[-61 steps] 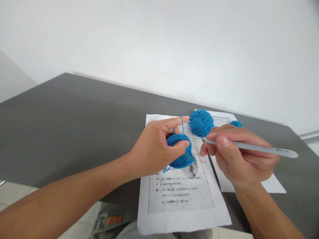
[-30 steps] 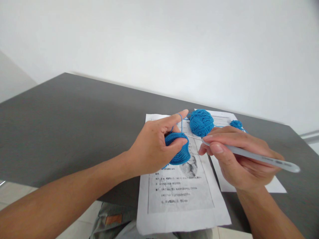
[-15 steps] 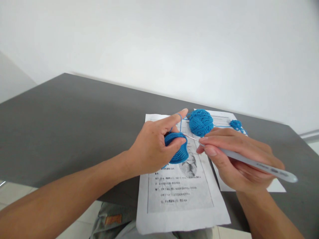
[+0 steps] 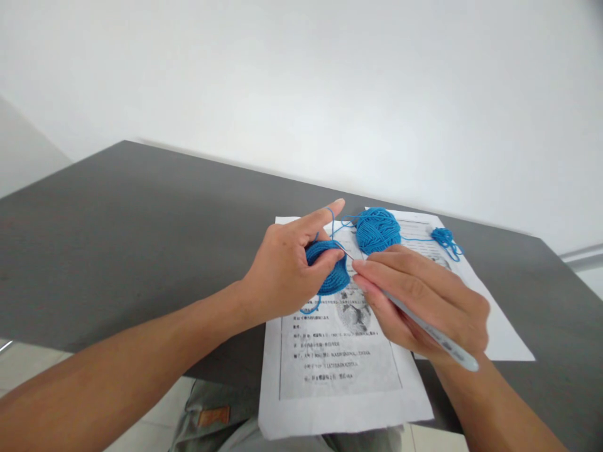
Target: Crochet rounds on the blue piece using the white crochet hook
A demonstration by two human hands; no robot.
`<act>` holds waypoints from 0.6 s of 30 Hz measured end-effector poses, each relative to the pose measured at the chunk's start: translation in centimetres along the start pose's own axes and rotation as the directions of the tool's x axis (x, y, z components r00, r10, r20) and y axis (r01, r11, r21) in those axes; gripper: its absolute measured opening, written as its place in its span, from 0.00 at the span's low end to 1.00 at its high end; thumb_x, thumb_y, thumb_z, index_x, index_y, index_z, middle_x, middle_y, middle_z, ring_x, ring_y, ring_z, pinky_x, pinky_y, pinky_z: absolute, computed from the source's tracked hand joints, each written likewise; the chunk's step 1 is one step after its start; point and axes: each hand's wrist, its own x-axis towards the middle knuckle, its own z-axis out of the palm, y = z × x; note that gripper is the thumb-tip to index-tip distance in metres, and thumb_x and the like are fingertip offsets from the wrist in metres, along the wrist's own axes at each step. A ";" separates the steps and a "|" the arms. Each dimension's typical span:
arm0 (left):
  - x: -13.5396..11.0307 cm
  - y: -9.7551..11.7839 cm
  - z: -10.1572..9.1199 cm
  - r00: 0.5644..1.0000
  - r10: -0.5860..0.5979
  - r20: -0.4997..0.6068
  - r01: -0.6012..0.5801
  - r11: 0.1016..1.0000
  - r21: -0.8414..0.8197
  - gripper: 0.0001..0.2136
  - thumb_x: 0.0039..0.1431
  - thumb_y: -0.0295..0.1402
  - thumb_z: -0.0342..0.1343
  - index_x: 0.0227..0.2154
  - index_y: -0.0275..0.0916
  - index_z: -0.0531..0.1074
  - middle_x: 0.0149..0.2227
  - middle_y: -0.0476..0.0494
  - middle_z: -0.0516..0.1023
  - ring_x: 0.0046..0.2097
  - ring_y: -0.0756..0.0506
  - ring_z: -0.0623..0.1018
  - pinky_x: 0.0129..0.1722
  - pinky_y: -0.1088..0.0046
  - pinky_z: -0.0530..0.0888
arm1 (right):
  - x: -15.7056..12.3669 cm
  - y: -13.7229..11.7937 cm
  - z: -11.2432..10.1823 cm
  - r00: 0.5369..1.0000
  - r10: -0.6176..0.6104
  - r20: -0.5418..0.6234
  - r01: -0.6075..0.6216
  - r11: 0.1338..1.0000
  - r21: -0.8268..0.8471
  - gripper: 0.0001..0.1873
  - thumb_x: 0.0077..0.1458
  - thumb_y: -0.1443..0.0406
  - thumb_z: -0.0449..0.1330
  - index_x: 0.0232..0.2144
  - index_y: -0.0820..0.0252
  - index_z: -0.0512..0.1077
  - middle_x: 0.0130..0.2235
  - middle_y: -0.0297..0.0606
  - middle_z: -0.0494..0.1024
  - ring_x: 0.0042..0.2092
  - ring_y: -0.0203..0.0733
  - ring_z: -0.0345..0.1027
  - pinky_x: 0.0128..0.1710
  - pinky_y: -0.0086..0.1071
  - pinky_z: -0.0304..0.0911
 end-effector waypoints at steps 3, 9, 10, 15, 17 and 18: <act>0.0 0.2 -0.1 1.000 0.001 -0.024 0.000 0.999 0.044 0.28 0.61 0.28 0.60 0.65 0.35 0.76 0.29 0.53 0.80 0.28 0.52 0.72 0.38 0.73 0.75 | -0.1 -0.4 -0.1 0.999 -0.030 0.033 0.032 0.997 -0.069 0.18 0.59 0.75 0.69 0.51 0.58 0.79 0.37 0.41 0.87 0.34 0.47 0.81 0.32 0.42 0.82; 0.0 0.5 -0.5 0.998 0.029 -0.050 -0.027 0.999 0.040 0.28 0.61 0.27 0.61 0.65 0.35 0.75 0.28 0.53 0.80 0.28 0.51 0.72 0.40 0.73 0.76 | -0.4 -0.8 0.4 1.000 -0.019 0.017 0.020 0.998 -0.053 0.19 0.58 0.77 0.68 0.51 0.63 0.80 0.40 0.46 0.87 0.35 0.46 0.80 0.31 0.41 0.82; -0.1 0.4 -0.5 0.998 0.031 -0.049 -0.031 0.999 0.019 0.28 0.61 0.27 0.61 0.65 0.35 0.76 0.28 0.53 0.80 0.28 0.51 0.72 0.39 0.73 0.76 | -0.4 -0.8 0.5 1.000 0.019 -0.022 -0.020 1.000 -0.023 0.18 0.58 0.77 0.69 0.50 0.62 0.80 0.39 0.44 0.87 0.35 0.46 0.81 0.32 0.41 0.82; -0.3 0.2 -0.2 0.997 0.010 -0.079 -0.018 0.994 -0.105 0.28 0.61 0.28 0.63 0.65 0.36 0.76 0.28 0.53 0.77 0.28 0.52 0.70 0.35 0.74 0.74 | -0.2 -0.8 0.9 0.976 0.171 -0.134 -0.161 0.984 0.081 0.23 0.57 0.76 0.70 0.52 0.51 0.83 0.37 0.38 0.88 0.35 0.47 0.83 0.31 0.40 0.83; -0.4 0.3 -0.1 0.996 -0.005 -0.086 -0.006 0.992 -0.127 0.27 0.62 0.29 0.64 0.65 0.38 0.76 0.28 0.53 0.78 0.28 0.51 0.70 0.34 0.74 0.74 | -0.2 -0.9 0.9 0.981 0.155 -0.118 -0.148 0.987 0.064 0.24 0.57 0.75 0.71 0.53 0.50 0.83 0.37 0.38 0.88 0.34 0.47 0.83 0.31 0.40 0.83; -0.4 0.3 -0.1 0.996 -0.007 -0.091 -0.006 0.991 -0.135 0.27 0.62 0.29 0.64 0.65 0.39 0.76 0.28 0.53 0.78 0.28 0.51 0.70 0.34 0.74 0.74 | -0.1 -1.0 0.9 0.982 0.149 -0.113 -0.142 0.987 0.069 0.24 0.57 0.75 0.71 0.53 0.50 0.83 0.37 0.38 0.88 0.33 0.46 0.83 0.30 0.39 0.83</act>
